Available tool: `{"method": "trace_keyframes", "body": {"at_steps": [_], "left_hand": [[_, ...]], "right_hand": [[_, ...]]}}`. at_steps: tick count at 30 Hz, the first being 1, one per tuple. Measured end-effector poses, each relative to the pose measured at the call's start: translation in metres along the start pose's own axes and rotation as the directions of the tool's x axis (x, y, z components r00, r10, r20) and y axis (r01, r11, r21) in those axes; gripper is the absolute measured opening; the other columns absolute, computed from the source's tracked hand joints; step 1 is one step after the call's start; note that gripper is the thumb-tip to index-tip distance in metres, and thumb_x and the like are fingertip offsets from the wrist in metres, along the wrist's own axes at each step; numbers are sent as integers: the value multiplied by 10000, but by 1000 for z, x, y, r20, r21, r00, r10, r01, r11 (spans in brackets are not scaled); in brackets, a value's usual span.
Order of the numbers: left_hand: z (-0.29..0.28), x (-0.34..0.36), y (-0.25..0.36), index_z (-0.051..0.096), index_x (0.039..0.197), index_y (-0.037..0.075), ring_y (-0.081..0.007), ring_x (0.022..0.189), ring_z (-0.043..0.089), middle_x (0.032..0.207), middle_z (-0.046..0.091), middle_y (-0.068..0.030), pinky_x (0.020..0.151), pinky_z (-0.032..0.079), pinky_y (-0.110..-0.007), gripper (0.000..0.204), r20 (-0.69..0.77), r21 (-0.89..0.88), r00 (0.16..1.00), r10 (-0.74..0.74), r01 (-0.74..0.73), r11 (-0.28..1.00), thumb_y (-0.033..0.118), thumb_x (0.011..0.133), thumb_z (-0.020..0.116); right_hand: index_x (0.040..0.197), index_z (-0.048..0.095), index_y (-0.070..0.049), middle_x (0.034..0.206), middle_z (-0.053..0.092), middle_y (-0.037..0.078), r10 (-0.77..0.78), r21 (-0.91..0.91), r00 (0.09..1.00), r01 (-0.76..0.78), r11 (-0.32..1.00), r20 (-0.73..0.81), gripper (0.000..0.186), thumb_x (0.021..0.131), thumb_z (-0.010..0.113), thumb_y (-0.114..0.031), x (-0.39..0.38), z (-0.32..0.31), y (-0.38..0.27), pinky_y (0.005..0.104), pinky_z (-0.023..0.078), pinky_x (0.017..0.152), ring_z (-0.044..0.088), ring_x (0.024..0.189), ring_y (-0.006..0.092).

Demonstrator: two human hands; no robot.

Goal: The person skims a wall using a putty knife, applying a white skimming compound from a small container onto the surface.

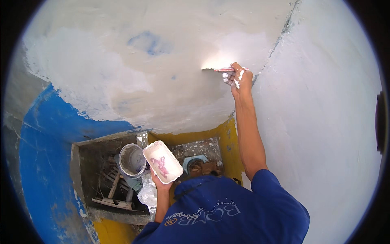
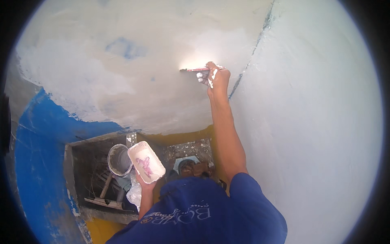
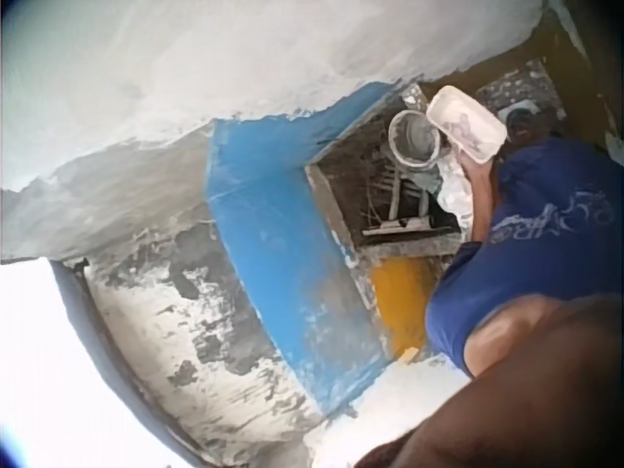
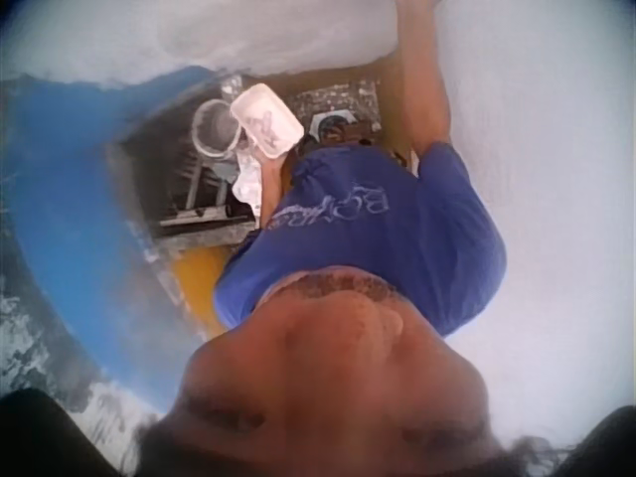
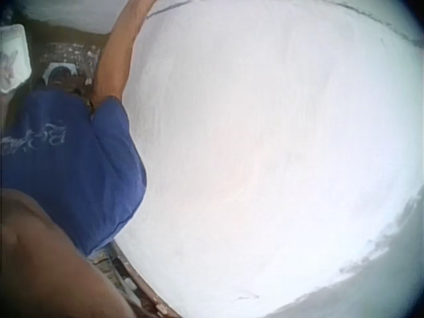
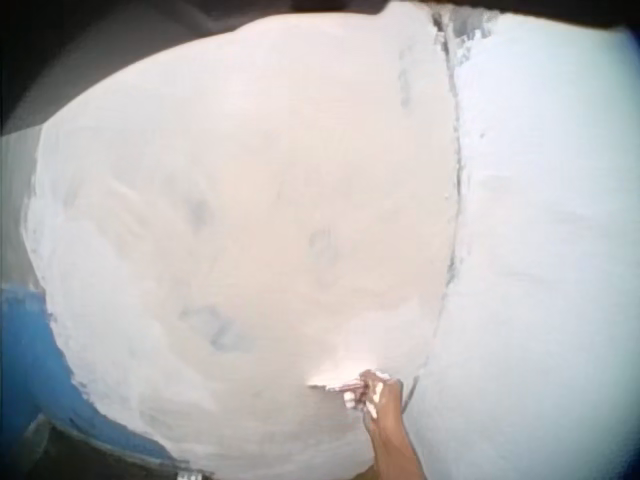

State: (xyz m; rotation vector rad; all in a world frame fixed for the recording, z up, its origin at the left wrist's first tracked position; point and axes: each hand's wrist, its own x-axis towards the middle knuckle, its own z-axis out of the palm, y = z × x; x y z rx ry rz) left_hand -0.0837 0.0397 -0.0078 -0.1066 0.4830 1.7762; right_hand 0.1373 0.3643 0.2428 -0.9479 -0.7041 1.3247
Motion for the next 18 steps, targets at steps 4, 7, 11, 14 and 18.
{"method": "trace_keyframes", "body": {"at_steps": [4,7,11,14,18], "left_hand": [[8,0,3,322,1438,149,-354,1284,413,1421,410,-111,1056,314,-584,632,110,-7,992,-56,58,998,517,928,384],[25,-6,5,357,1406,111,-348,1230,470,1367,465,-118,1018,368,-571,608,115,-20,993,-24,26,999,491,934,397],[49,-3,-11,336,1420,117,-341,1250,447,1382,437,-140,1042,355,-540,602,210,65,977,37,-52,997,428,916,447],[50,-14,-9,296,1441,106,-337,1284,410,1416,408,-140,1085,300,-526,632,167,50,981,103,-112,992,428,916,437],[49,-15,-15,363,1398,111,-333,1253,440,1360,461,-138,1061,327,-537,580,38,-10,998,58,-58,998,438,922,419]], "right_hand": [[840,566,46,767,588,134,-220,222,953,174,960,206,181,798,622,-121,-38,37,-71,322,477,507,582,566,220],[871,589,35,790,599,99,-330,269,917,268,925,223,149,801,594,-96,-68,28,-94,326,430,549,580,657,187],[1081,537,128,987,628,160,-72,145,964,36,989,255,349,787,569,-57,-96,-58,-21,369,521,825,635,914,245],[1122,515,100,1020,621,139,189,111,928,-235,966,321,362,793,618,-11,-126,-90,78,370,532,818,628,935,229],[997,590,86,899,659,102,431,-271,828,-350,897,358,226,779,637,53,-148,-75,117,324,541,711,644,772,185]]}}
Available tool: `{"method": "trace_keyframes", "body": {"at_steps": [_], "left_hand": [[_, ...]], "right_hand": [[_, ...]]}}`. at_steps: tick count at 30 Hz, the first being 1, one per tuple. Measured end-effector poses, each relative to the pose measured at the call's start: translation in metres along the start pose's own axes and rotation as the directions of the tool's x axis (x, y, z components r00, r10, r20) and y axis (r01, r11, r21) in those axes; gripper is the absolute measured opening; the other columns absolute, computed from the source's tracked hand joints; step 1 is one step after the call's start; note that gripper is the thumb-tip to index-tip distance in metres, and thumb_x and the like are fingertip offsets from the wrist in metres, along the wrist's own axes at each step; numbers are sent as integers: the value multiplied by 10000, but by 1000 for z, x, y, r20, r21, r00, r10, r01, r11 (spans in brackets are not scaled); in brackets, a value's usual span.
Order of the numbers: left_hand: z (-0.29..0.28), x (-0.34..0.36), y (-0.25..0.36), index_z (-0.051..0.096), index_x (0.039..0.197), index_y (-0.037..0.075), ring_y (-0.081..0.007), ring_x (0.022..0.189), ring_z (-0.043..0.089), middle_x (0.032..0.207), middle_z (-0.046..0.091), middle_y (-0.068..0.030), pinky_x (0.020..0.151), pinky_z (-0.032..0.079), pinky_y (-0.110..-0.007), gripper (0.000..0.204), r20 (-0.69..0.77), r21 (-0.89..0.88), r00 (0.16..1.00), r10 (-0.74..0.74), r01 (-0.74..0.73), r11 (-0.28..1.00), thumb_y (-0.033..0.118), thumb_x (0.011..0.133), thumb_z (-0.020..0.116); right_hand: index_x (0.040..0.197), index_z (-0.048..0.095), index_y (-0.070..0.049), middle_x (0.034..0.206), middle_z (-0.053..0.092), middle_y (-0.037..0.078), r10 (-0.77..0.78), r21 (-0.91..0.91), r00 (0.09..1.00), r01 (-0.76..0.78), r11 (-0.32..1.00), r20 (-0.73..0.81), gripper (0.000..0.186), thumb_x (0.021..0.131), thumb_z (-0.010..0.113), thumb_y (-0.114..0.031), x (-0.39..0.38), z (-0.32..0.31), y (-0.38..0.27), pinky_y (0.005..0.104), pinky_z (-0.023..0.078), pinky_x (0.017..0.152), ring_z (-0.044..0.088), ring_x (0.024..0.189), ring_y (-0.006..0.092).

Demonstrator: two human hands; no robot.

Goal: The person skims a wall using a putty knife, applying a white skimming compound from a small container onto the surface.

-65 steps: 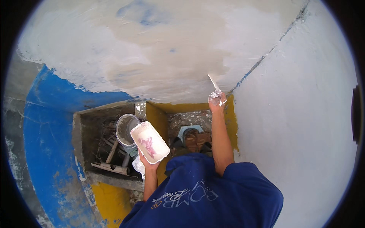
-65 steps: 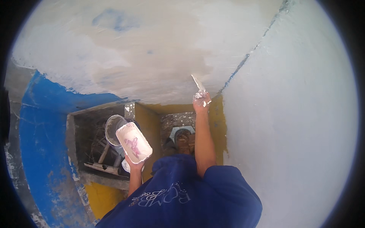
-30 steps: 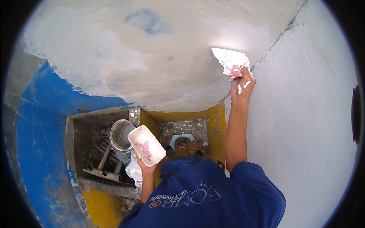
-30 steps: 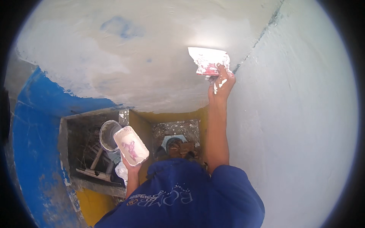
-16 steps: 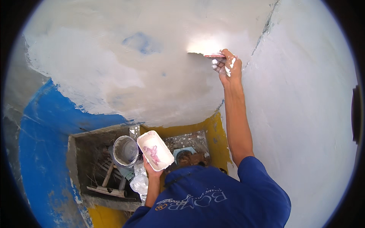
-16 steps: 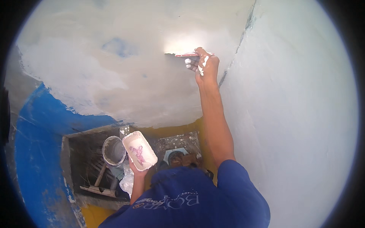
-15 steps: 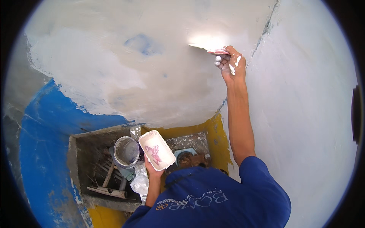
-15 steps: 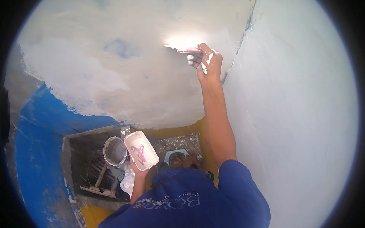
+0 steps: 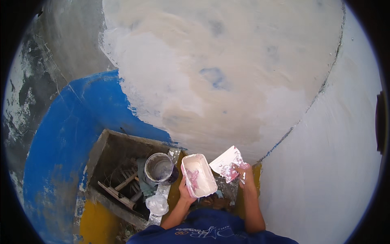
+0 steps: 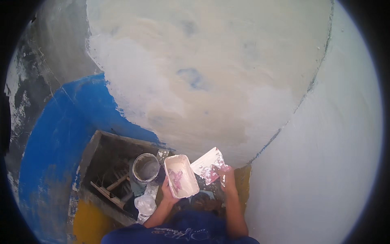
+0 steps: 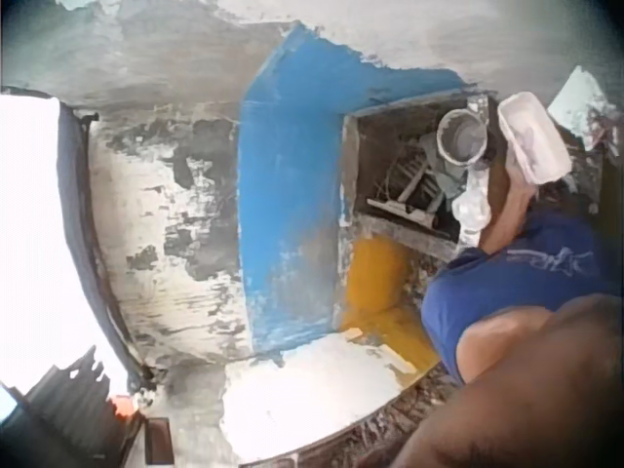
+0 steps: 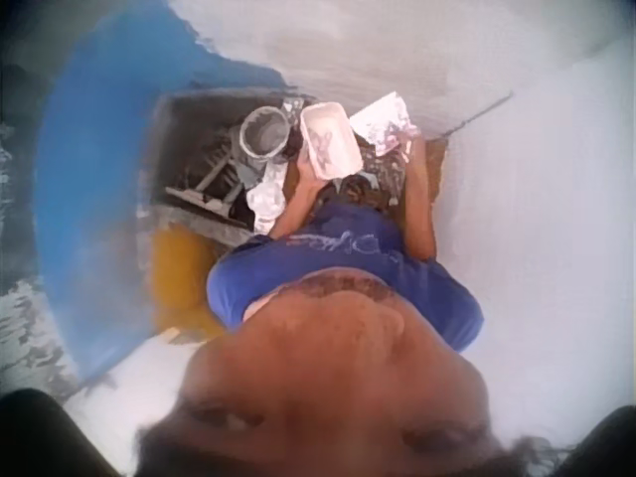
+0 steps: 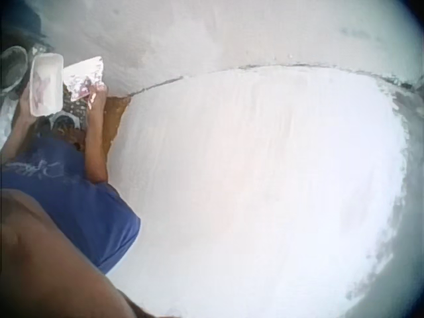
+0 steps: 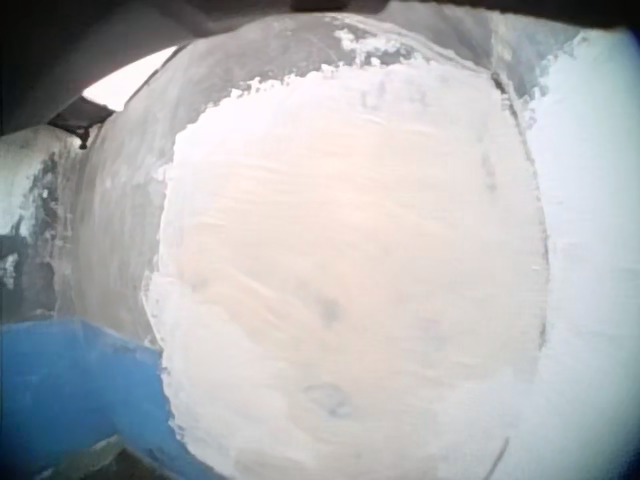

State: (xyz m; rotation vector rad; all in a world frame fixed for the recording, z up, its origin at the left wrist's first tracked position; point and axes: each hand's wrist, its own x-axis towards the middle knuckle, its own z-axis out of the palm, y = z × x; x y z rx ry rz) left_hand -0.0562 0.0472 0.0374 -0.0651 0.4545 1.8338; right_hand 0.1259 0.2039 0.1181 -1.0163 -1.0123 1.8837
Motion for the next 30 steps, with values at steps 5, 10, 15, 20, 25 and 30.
{"method": "trace_keyframes", "body": {"at_steps": [5,10,15,20,25,30], "left_hand": [[26,-3,1,317,1425,99,-341,1278,411,1397,419,-155,1081,306,-519,596,59,127,995,74,-81,989,421,933,422],[36,13,0,298,1420,41,-334,1269,432,1398,424,-168,1080,326,-482,637,164,-36,972,170,-166,985,421,929,441],[60,16,12,285,1428,36,-321,1269,435,1398,419,-166,1059,353,-470,661,615,-456,745,258,69,887,471,945,404],[71,16,25,260,1433,34,-304,1260,435,1401,399,-161,1048,365,-444,665,257,35,904,341,-362,932,476,952,384],[72,24,36,261,1432,32,-304,1272,423,1413,389,-162,1064,344,-443,666,308,83,885,348,-390,917,469,949,398],[69,35,41,228,1445,31,-316,1315,368,1439,352,-165,1098,294,-453,689,263,70,879,397,-428,901,479,948,392]], "right_hand": [[786,626,18,625,593,67,-80,-638,935,296,711,345,231,716,761,-156,6,46,-31,335,436,574,492,577,110],[835,662,-1,720,623,230,-241,-674,888,455,583,391,238,714,682,-206,6,85,-42,426,458,615,540,652,430],[859,662,-16,723,623,225,-315,-736,802,594,326,508,221,703,641,-171,-2,108,-58,459,470,639,592,715,428],[887,649,-16,708,624,217,-296,-727,763,642,243,575,257,677,642,-165,-9,132,-69,468,470,636,592,692,425],[906,656,-13,667,595,220,-398,-757,744,633,160,537,255,691,638,-149,-4,141,-60,457,454,604,582,654,419],[903,657,-12,713,613,203,-399,-794,740,606,46,541,261,680,649,-147,-2,150,-41,440,462,616,593,675,396]]}}
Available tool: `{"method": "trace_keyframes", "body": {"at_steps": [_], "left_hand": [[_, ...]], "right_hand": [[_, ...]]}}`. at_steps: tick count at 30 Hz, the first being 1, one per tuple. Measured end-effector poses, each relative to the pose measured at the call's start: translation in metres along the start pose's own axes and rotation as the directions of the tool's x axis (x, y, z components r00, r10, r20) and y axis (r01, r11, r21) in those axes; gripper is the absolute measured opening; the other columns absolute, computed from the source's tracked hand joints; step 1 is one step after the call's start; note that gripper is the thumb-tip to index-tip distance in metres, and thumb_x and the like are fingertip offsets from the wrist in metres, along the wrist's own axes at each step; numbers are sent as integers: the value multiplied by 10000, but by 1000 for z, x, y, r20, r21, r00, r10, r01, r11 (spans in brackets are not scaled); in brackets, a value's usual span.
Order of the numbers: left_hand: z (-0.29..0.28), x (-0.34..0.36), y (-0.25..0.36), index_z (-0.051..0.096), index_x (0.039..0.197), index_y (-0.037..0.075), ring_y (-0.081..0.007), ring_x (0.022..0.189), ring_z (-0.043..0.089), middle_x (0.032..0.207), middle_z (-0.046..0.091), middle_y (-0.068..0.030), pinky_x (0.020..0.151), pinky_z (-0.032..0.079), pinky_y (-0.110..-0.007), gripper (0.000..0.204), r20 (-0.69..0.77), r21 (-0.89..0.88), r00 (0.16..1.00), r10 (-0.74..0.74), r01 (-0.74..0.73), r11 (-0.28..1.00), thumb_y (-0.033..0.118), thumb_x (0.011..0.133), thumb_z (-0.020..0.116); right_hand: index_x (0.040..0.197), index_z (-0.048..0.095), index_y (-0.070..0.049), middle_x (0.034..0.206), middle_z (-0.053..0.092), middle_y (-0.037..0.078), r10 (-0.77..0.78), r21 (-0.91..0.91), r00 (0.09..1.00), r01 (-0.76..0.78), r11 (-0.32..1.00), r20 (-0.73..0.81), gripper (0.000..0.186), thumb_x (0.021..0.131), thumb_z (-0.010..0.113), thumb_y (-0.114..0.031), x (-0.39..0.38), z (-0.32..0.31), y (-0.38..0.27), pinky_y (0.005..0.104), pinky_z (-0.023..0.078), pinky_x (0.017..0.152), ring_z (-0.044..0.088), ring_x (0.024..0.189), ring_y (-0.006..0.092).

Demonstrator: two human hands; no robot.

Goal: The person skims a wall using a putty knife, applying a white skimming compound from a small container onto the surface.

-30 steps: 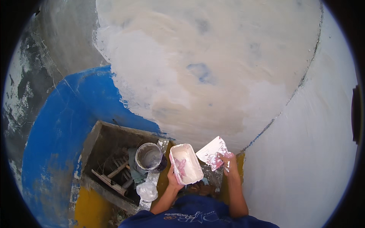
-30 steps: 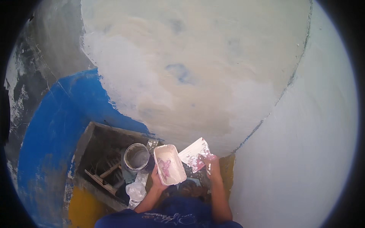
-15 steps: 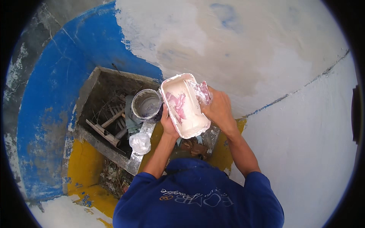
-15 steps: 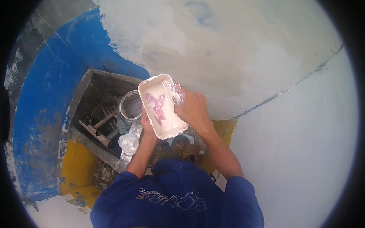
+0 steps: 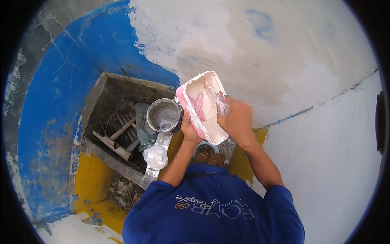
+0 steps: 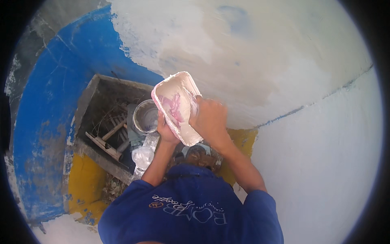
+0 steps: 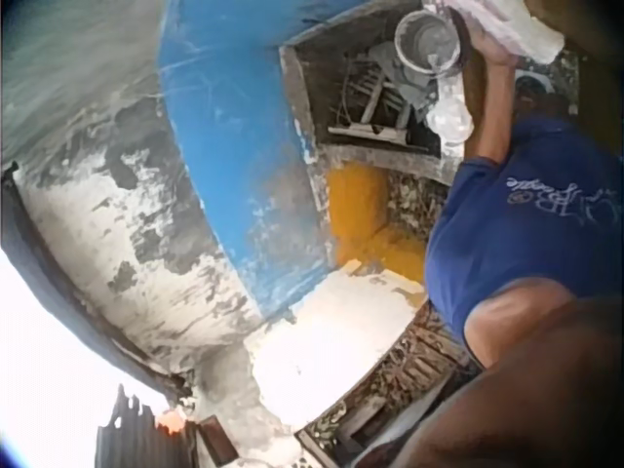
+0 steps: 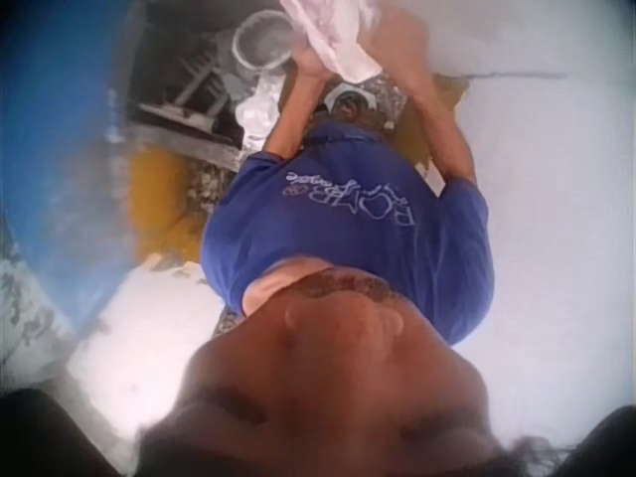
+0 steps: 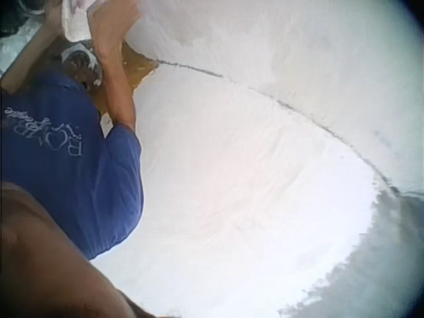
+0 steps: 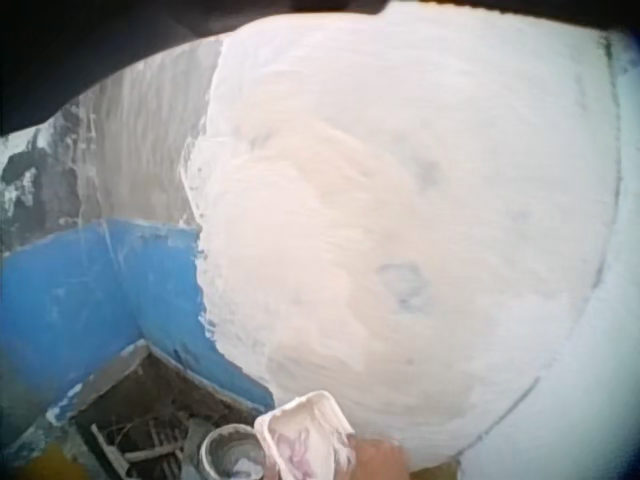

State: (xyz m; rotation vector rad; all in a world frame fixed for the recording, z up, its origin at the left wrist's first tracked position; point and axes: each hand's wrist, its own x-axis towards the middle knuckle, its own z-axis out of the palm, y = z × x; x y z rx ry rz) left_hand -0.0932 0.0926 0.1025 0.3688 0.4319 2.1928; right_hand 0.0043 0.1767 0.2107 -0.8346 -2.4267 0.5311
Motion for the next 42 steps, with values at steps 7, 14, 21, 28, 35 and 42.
{"method": "trace_keyframes", "body": {"at_steps": [7,14,21,28,35,42], "left_hand": [[-4,8,11,219,1449,32,-318,1322,356,1448,339,-164,1102,284,-458,691,-7,-19,999,32,-32,999,484,952,379],[-9,10,14,250,1433,17,-308,1285,407,1420,382,-159,1082,313,-444,661,-10,-85,999,40,-40,996,461,960,372],[-13,0,6,259,1436,53,-321,1298,379,1421,371,-151,1079,308,-468,683,-95,-37,995,43,-47,998,508,941,374],[-22,-13,26,265,1433,35,-317,1266,427,1399,407,-153,1060,343,-462,702,-8,-178,998,66,-66,982,493,925,423],[-5,-19,27,227,1449,44,-302,1298,387,1439,352,-142,1080,314,-445,764,-121,-179,992,26,-47,983,590,931,358],[1,-20,23,250,1443,65,-301,1302,374,1425,365,-133,1090,295,-446,749,-160,-48,979,126,-135,990,611,935,316]], "right_hand": [[941,662,-9,765,633,185,-29,119,993,42,992,-111,303,657,652,-114,2,10,-5,426,473,640,605,698,374],[939,658,4,805,643,193,-102,52,994,104,993,-42,295,657,653,-82,11,15,-13,415,482,660,615,745,372],[887,635,29,821,631,210,-96,72,995,98,993,-39,265,647,627,-82,7,26,-26,445,479,665,600,764,388],[860,646,35,787,642,179,-69,128,997,65,990,33,280,602,626,-72,10,-1,-42,447,485,657,611,739,373],[888,651,13,771,625,192,-150,114,988,153,982,-36,262,651,660,-97,-3,-3,-54,433,472,626,601,729,377],[961,652,6,810,648,180,-118,-30,993,119,992,27,329,639,625,-55,-3,16,-50,426,494,642,622,746,360]]}}
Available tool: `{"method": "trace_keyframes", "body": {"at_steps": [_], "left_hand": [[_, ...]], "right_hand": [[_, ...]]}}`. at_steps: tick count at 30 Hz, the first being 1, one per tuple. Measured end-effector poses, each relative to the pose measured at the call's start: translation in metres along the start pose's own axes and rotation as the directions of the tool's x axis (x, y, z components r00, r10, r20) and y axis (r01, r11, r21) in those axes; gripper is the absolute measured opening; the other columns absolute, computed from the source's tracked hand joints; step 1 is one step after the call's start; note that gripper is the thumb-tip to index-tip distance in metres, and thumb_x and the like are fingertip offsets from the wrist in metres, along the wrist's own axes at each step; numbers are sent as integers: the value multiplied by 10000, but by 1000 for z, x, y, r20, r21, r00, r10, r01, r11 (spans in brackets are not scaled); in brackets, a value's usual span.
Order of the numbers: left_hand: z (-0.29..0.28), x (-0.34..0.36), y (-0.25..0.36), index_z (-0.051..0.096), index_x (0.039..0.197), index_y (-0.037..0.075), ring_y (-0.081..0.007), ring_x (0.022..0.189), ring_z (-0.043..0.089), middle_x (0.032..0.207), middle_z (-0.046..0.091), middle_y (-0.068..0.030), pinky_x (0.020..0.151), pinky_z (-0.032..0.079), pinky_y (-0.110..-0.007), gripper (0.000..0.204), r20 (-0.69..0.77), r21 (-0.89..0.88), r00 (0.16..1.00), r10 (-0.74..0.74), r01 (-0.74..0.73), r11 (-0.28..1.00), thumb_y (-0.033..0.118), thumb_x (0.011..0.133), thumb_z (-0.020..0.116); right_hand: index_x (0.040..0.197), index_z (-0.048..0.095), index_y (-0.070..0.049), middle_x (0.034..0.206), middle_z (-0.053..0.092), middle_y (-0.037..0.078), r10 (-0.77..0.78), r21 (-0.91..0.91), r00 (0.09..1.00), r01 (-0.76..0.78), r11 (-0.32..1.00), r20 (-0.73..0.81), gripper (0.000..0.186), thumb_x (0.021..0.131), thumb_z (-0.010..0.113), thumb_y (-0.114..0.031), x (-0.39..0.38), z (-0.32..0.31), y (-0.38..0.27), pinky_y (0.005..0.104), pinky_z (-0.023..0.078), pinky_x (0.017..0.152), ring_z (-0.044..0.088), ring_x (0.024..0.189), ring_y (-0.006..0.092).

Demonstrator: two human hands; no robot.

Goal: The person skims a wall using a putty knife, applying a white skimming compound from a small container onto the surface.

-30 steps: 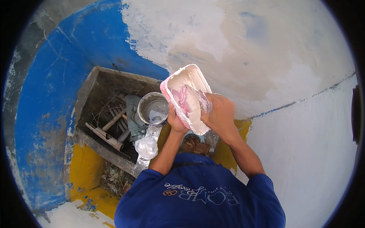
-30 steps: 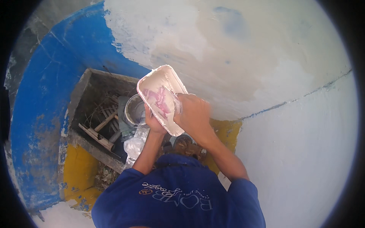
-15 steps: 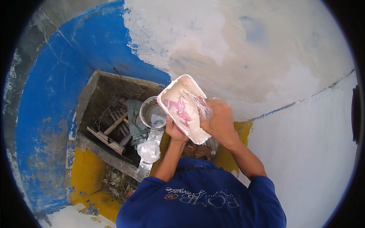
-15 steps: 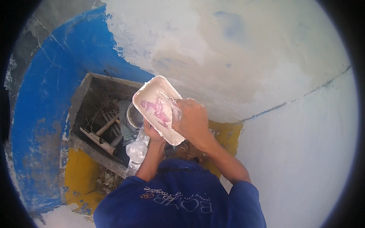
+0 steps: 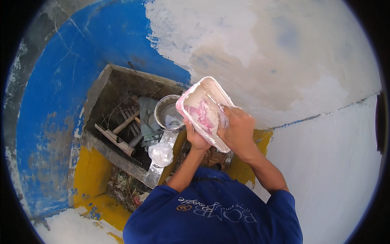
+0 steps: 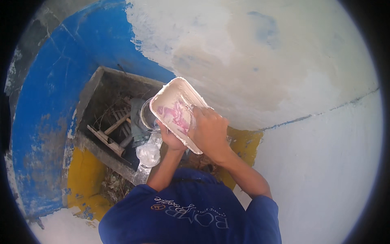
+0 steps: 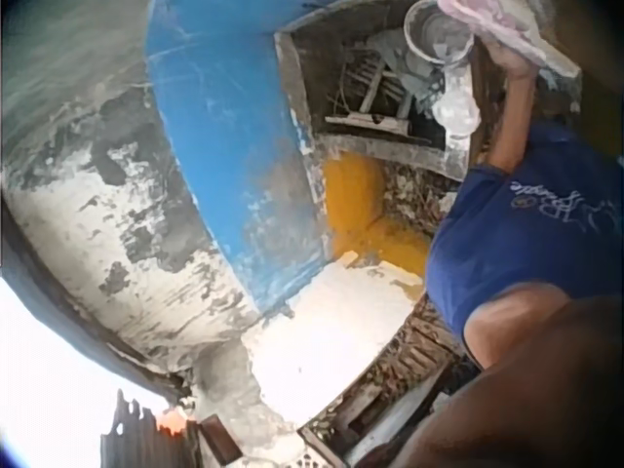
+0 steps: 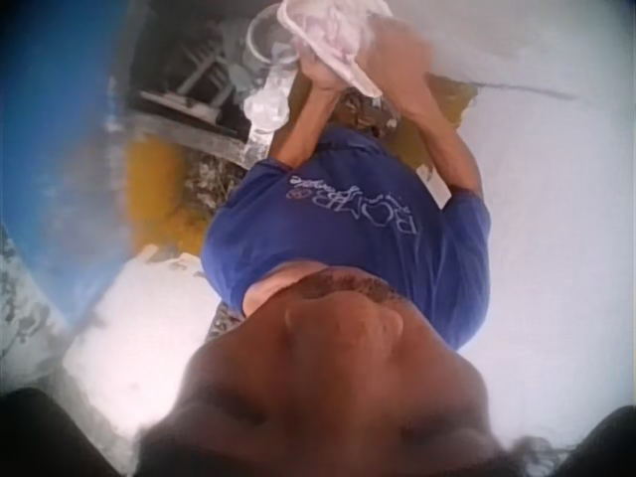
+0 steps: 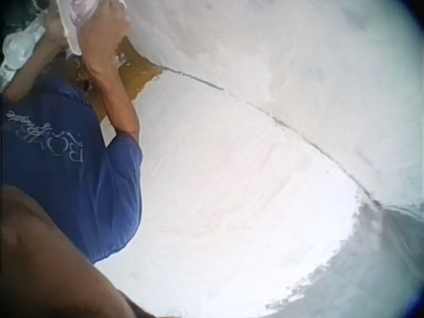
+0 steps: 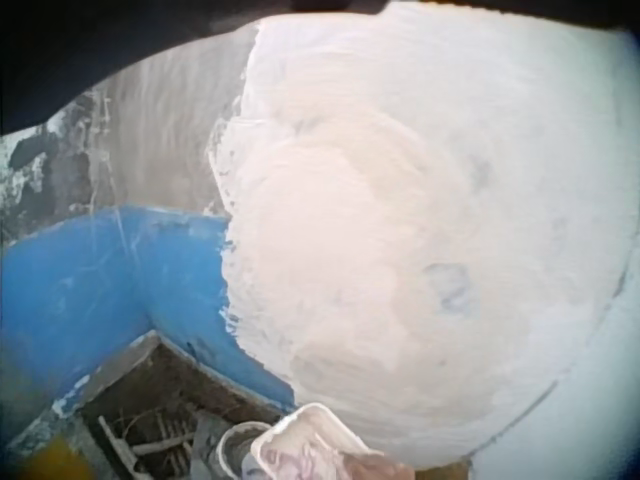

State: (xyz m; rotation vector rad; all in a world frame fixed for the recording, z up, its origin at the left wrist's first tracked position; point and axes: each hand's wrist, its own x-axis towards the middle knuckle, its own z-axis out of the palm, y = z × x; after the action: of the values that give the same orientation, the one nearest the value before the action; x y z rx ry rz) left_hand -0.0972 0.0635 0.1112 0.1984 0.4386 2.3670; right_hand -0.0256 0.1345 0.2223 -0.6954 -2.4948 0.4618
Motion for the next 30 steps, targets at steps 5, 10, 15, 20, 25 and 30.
{"method": "trace_keyframes", "body": {"at_steps": [5,10,15,20,25,30], "left_hand": [[-8,1,5,268,1434,52,-298,1305,371,1415,381,-138,1093,288,-443,726,32,2,999,35,-35,999,587,945,315],[-13,2,8,223,1444,24,-300,1314,364,1445,339,-150,1093,294,-440,751,20,3,999,33,-33,999,576,947,331],[-13,6,10,333,1402,77,-284,1243,446,1359,442,-129,1046,365,-433,621,96,-95,993,75,-66,993,509,955,351],[-26,10,10,319,1412,78,-289,1245,444,1372,428,-130,1037,375,-437,631,79,-160,995,57,-43,986,515,957,327],[-35,12,10,301,1421,68,-301,1255,431,1385,414,-138,1046,360,-441,661,89,-53,994,58,-54,997,541,959,287],[-31,18,4,294,1427,74,-279,1245,441,1376,424,-119,1037,369,-437,666,102,-187,993,63,-43,981,545,957,296]], "right_hand": [[954,650,13,789,642,172,-53,65,998,55,996,-42,336,624,626,-47,2,8,-7,417,491,624,625,727,347],[901,661,13,762,638,169,-95,116,991,105,988,-90,296,611,629,-38,8,8,-14,399,495,616,624,717,340],[886,660,2,761,643,151,-224,157,975,221,963,-1,288,606,624,-59,7,8,-11,397,495,602,626,729,316],[890,666,17,764,642,175,-190,239,982,179,954,21,279,619,631,-43,8,-7,-12,414,483,604,607,708,342],[894,651,46,743,625,207,-96,61,991,90,994,95,279,631,619,-43,-2,-7,-17,442,471,600,600,687,370],[906,650,79,727,610,261,1,174,989,-27,984,149,283,661,624,-59,3,3,-27,440,479,623,600,666,408]]}}
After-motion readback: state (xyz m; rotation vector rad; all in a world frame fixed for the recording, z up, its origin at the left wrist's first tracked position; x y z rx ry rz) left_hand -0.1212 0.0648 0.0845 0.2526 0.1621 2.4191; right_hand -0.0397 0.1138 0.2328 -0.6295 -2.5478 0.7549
